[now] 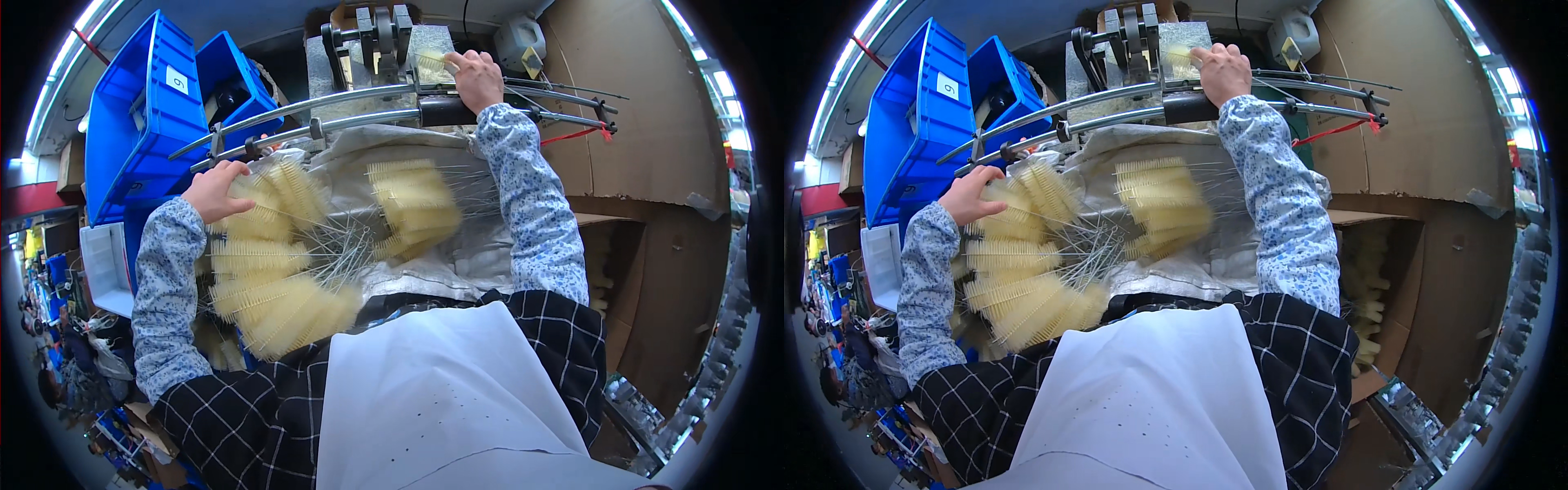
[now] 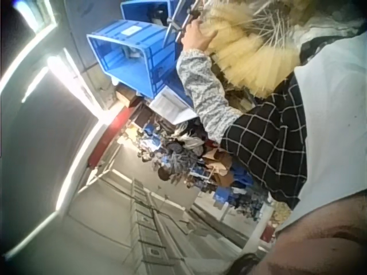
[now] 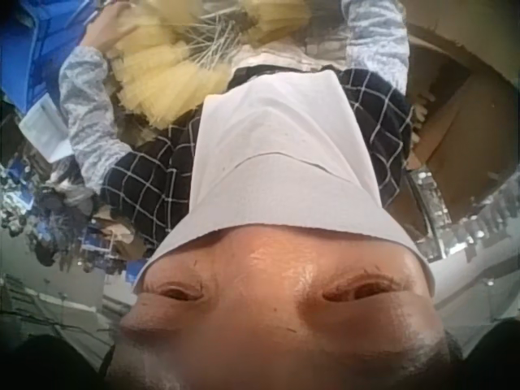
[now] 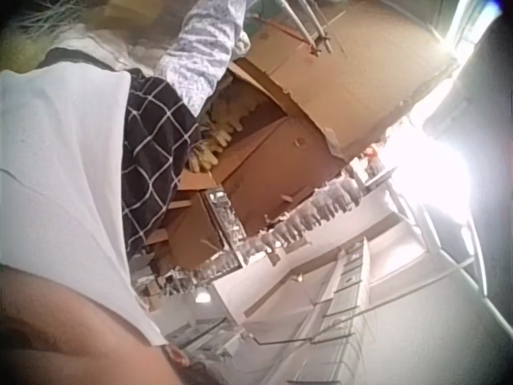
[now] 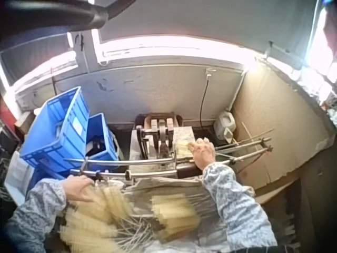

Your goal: The person repeatedly picks up yellow bristle brushes from a pile and rubs them against a stationary grinding wheel. They handle the brushes one at a time, rotating them to treat different sides, and then place them back into the pile. The task involves continuous repetitive motion of the hands and brushes against the machine.

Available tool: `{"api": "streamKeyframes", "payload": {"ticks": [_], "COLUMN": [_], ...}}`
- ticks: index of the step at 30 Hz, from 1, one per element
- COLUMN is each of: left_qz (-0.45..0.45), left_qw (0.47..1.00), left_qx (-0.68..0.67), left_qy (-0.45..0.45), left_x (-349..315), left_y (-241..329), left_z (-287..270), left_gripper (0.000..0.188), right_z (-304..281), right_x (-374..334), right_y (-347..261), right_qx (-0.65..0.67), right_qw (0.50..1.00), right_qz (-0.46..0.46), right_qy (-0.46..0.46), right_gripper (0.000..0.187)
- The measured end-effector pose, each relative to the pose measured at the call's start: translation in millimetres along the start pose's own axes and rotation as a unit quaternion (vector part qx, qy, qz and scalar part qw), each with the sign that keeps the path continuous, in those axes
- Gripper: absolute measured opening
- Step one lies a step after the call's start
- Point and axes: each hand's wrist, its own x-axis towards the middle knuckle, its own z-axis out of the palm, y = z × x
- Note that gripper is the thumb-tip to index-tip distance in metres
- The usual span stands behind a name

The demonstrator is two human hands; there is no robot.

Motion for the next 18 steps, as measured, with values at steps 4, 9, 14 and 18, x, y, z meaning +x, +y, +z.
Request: {"api": "streamKeyframes", "payload": {"ticks": [4,9,14,18], "left_qz": [-0.031,-0.070,-0.048,-0.016], "left_qw": [0.996,0.992,0.975,0.966], "left_qx": [-0.062,-0.087,-0.173,-0.223], "left_qy": [-0.048,-0.064,-0.127,-0.131], "left_x": [-1,-8,-11,-20], "left_y": [1,4,-6,4], "left_z": [-17,-26,-30,-45], "left_gripper": [0.056,0.056,0.058,0.052], "right_z": [5,4,1,0], "right_x": [6,7,5,3], "right_y": [-1,-2,-3,-2], "right_qx": [0.004,0.008,0.000,-0.010], "right_qw": [1.000,0.999,0.999,0.999], "right_qz": [-0.008,-0.033,-0.040,-0.031], "right_qy": [-0.015,-0.020,-0.002,0.011], "right_gripper": [0.029,0.028,0.027,0.027]}}
